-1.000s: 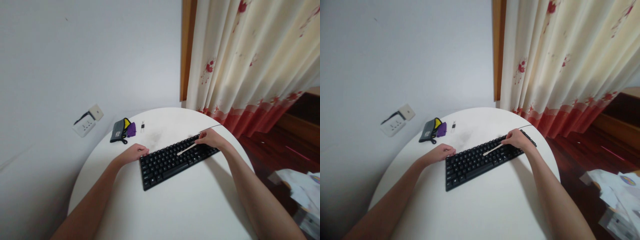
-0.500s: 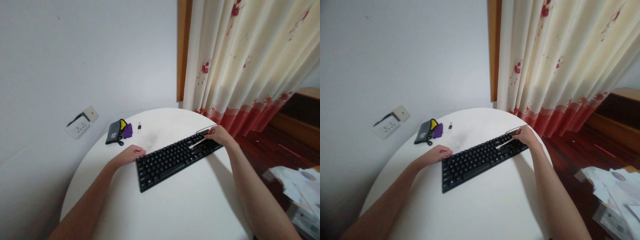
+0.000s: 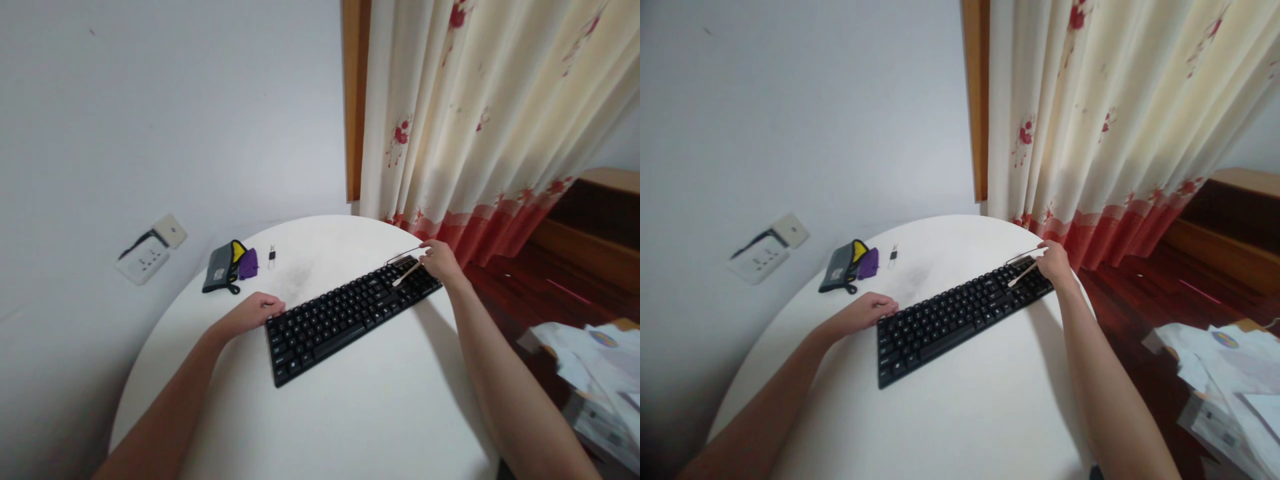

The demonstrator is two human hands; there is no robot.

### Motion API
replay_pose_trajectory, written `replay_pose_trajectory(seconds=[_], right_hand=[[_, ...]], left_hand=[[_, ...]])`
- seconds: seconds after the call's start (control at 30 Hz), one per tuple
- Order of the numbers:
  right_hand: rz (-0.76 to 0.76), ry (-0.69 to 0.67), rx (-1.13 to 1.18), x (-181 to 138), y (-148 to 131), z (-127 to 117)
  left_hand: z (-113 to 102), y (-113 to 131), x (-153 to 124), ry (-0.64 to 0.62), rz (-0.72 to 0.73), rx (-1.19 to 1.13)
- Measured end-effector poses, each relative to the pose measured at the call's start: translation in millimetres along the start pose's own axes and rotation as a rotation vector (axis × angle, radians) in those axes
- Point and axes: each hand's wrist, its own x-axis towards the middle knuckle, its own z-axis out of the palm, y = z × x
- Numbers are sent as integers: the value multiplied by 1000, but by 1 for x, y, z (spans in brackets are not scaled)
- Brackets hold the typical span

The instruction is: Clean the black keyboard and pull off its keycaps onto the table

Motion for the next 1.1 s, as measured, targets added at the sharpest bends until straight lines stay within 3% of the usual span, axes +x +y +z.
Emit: replay_pose_trajectory(seconds=[0.27,0.63,0.9,1.1], right_hand=[[-10,71,52,2,-1,-1],[105,339,130,3,-1,-7],[38,595,202,11,12,-6],[-34,754,174,7,2,-12]], left_hand=[[0,5,-1,1,-6,8],[-2,0,2,-9,10,15],[-2,4,1,-9,5,39],[-2,0,1,-15,13,41]])
